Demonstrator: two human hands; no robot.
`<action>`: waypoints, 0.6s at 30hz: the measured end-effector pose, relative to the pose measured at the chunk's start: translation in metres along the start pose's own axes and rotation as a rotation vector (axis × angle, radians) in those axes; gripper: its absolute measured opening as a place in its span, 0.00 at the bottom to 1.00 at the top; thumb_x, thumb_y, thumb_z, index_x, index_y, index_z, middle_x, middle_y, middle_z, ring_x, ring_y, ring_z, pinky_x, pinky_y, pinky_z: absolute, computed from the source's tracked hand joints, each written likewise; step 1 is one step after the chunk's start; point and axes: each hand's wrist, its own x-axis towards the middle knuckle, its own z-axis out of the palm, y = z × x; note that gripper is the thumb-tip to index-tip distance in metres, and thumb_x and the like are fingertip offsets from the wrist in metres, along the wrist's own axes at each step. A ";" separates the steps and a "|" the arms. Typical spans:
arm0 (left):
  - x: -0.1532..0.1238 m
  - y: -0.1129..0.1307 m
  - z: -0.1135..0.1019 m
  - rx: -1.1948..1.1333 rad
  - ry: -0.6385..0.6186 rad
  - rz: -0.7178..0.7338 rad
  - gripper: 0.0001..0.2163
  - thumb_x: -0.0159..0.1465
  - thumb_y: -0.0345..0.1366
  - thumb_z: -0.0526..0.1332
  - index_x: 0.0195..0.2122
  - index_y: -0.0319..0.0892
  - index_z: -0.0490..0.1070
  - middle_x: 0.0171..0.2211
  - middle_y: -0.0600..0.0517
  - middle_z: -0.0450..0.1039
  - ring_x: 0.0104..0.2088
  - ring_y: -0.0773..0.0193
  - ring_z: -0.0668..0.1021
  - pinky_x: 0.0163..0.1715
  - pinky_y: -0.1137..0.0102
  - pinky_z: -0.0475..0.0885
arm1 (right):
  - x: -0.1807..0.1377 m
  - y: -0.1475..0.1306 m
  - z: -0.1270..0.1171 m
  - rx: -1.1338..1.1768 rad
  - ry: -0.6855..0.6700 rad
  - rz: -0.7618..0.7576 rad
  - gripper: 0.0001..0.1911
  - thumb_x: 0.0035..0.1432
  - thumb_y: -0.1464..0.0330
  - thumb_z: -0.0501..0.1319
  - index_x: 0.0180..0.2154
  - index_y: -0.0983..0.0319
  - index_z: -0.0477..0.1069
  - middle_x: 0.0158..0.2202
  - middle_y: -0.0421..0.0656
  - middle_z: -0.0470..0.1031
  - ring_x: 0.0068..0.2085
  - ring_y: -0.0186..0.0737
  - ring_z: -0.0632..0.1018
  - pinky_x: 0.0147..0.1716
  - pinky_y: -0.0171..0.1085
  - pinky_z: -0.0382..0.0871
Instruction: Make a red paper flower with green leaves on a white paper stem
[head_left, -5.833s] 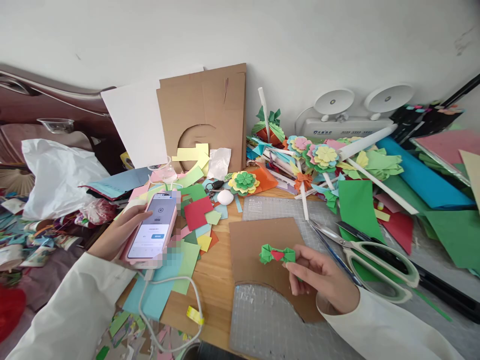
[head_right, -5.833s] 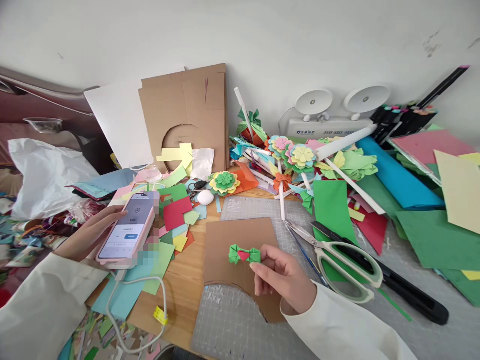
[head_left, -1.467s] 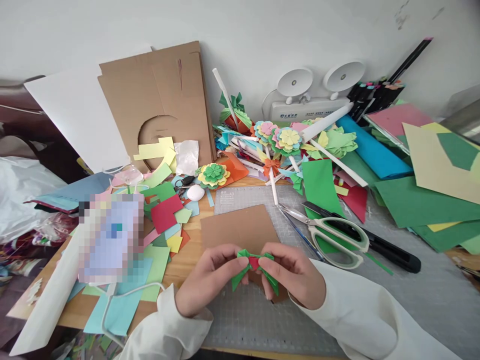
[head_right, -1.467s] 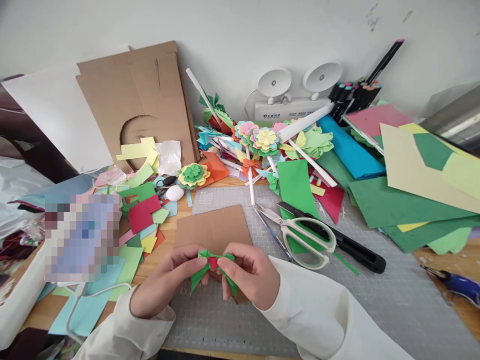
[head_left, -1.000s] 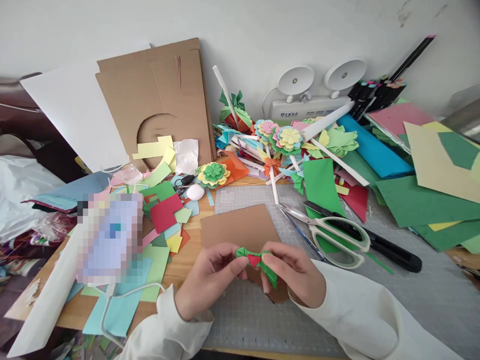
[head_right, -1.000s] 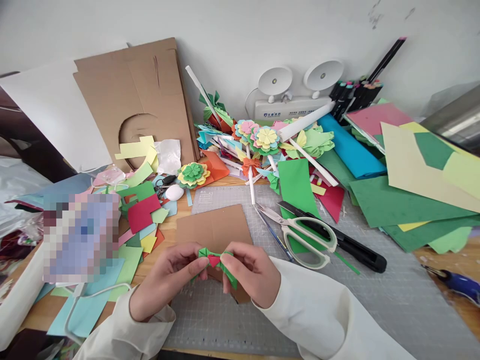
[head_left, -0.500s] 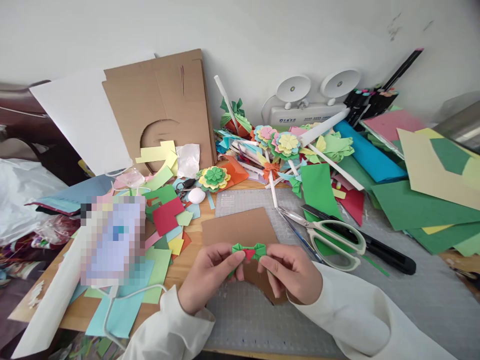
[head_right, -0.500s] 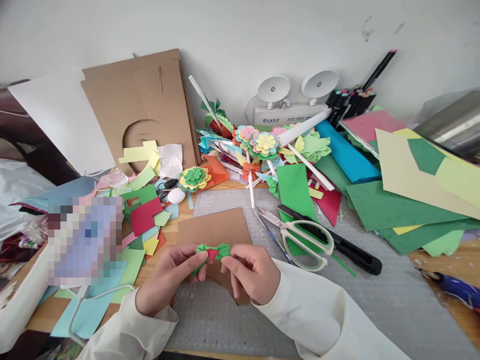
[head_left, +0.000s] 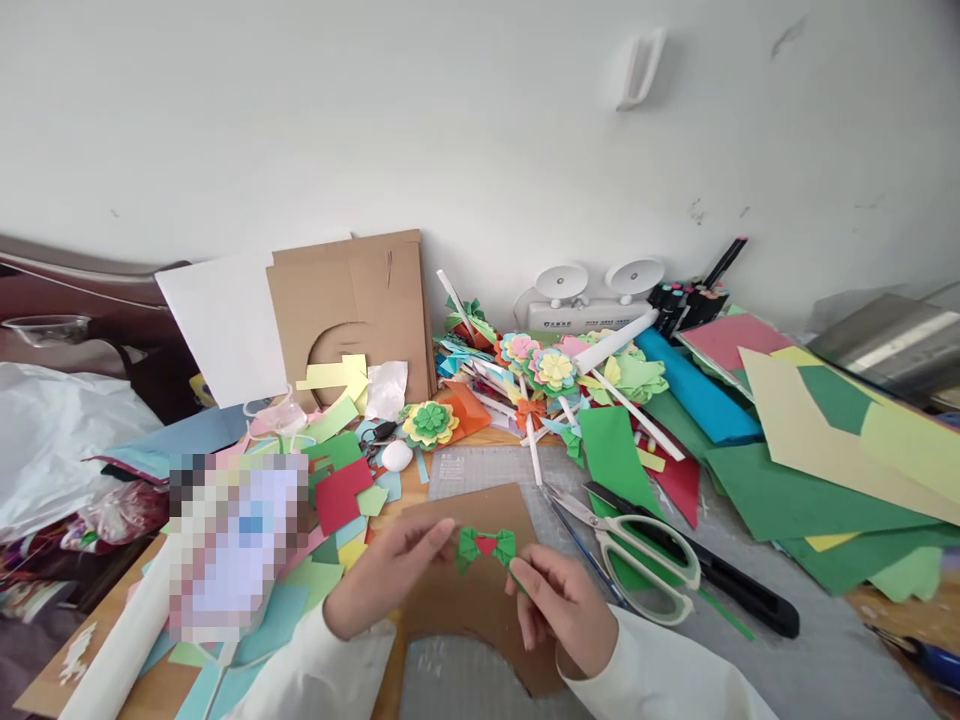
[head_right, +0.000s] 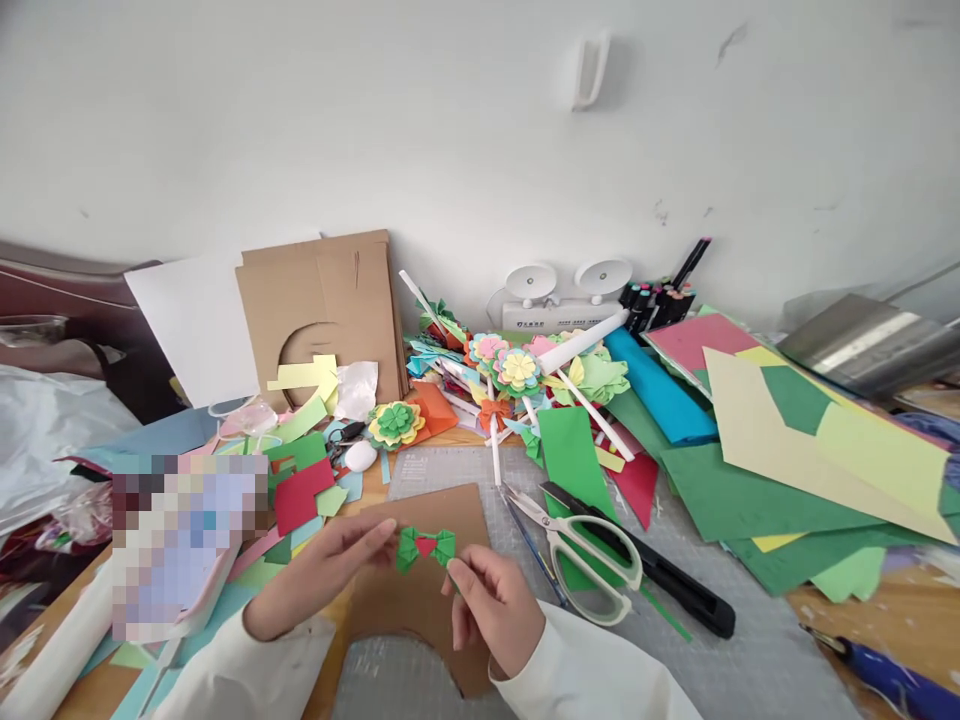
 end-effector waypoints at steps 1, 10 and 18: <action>0.005 0.000 -0.007 0.079 0.091 0.053 0.18 0.64 0.48 0.53 0.35 0.38 0.73 0.33 0.47 0.76 0.36 0.60 0.77 0.40 0.67 0.71 | 0.001 0.000 -0.001 0.006 0.005 0.016 0.29 0.52 0.41 0.51 0.26 0.62 0.61 0.10 0.35 0.62 0.12 0.28 0.61 0.14 0.29 0.48; 0.099 -0.021 -0.039 0.669 0.610 0.232 0.26 0.54 0.40 0.63 0.52 0.38 0.61 0.51 0.39 0.64 0.54 0.45 0.66 0.55 0.51 0.59 | 0.007 0.000 -0.004 -0.013 -0.018 0.085 0.34 0.46 0.35 0.49 0.27 0.61 0.60 0.13 0.36 0.64 0.13 0.27 0.60 0.13 0.29 0.44; 0.117 0.019 -0.027 0.835 0.546 0.371 0.23 0.60 0.37 0.57 0.55 0.36 0.57 0.55 0.37 0.61 0.57 0.46 0.62 0.55 0.53 0.57 | 0.007 0.009 0.002 -0.169 -0.040 0.163 0.35 0.47 0.34 0.46 0.18 0.60 0.56 0.08 0.33 0.53 0.09 0.28 0.60 0.09 0.28 0.42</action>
